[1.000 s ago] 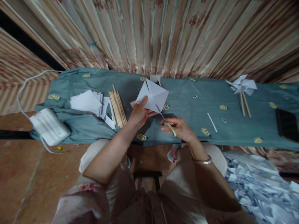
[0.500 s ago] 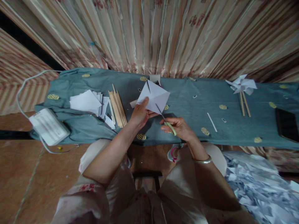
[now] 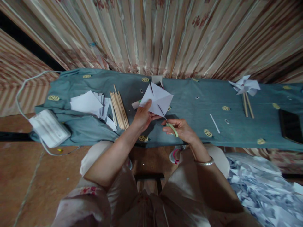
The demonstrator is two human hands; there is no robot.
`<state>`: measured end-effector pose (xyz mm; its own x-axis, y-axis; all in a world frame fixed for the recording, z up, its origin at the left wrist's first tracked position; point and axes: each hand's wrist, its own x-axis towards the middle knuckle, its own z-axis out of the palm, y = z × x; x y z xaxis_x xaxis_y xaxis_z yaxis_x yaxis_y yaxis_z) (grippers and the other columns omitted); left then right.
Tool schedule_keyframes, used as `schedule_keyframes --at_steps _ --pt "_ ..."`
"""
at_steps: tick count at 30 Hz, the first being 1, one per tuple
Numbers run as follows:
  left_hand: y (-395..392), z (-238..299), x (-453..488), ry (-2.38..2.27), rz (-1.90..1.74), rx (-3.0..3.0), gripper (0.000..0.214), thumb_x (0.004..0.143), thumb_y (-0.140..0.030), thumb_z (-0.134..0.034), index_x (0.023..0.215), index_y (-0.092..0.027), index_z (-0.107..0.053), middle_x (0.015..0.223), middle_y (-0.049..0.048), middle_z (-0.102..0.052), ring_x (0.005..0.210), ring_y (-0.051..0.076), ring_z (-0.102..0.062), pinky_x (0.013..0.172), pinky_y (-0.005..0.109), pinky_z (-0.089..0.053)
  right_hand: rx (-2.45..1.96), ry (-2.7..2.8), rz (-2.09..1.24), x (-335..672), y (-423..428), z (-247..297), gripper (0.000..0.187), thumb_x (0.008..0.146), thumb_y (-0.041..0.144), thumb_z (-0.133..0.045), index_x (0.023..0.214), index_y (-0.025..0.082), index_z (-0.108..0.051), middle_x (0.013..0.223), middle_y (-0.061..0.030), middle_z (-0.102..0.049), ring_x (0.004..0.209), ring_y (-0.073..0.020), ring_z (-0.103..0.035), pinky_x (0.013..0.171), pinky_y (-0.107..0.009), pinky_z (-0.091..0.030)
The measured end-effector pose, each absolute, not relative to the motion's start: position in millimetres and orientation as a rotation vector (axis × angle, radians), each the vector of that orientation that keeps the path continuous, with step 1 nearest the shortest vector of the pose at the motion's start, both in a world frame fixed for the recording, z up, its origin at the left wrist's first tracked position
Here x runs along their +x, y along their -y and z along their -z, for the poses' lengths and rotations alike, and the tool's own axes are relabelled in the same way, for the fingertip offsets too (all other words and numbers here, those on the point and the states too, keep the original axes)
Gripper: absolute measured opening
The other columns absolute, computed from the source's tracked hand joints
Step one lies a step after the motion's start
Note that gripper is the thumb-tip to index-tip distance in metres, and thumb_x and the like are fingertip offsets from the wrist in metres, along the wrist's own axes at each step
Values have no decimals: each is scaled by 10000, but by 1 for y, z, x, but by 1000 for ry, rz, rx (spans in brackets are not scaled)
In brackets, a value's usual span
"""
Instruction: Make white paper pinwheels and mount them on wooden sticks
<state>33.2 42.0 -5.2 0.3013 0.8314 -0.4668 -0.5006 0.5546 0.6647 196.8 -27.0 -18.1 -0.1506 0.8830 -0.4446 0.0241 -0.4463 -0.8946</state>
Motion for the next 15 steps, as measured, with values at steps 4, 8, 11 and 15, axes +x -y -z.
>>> schedule_keyframes --at_steps 4,8,11,15 --pt "-41 5 34 -883 -929 438 287 926 -370 -608 1114 -153 -611 837 80 -766 878 256 -754 866 415 -595 -1450 1061 -1661 196 27 18 501 465 458 -919 802 159 -700 562 62 -599 525 -87 -562 539 -238 -506" --pt "-40 4 35 -883 -926 442 248 936 -341 -594 1086 -144 -614 820 85 -763 896 266 -752 891 436 -583 -1443 1102 -1641 195 27 17 491 479 461 -914 800 159 -695 560 62 -591 531 -91 -565 539 -240 -502" --pt "-39 3 35 -886 -921 437 267 938 -340 -591 1114 -138 -604 830 90 -764 897 271 -753 901 443 -579 -1442 1095 -1650 195 27 16 486 482 464 -911 791 161 -690 552 64 -581 525 -87 -558 524 -229 -484" --pt "-40 5 34 -876 -905 429 333 930 -365 -607 1173 -139 -581 853 91 -770 868 254 -757 880 408 -589 -1438 1059 -1663 194 27 16 484 472 463 -913 776 163 -685 548 69 -570 509 -76 -538 513 -222 -476"
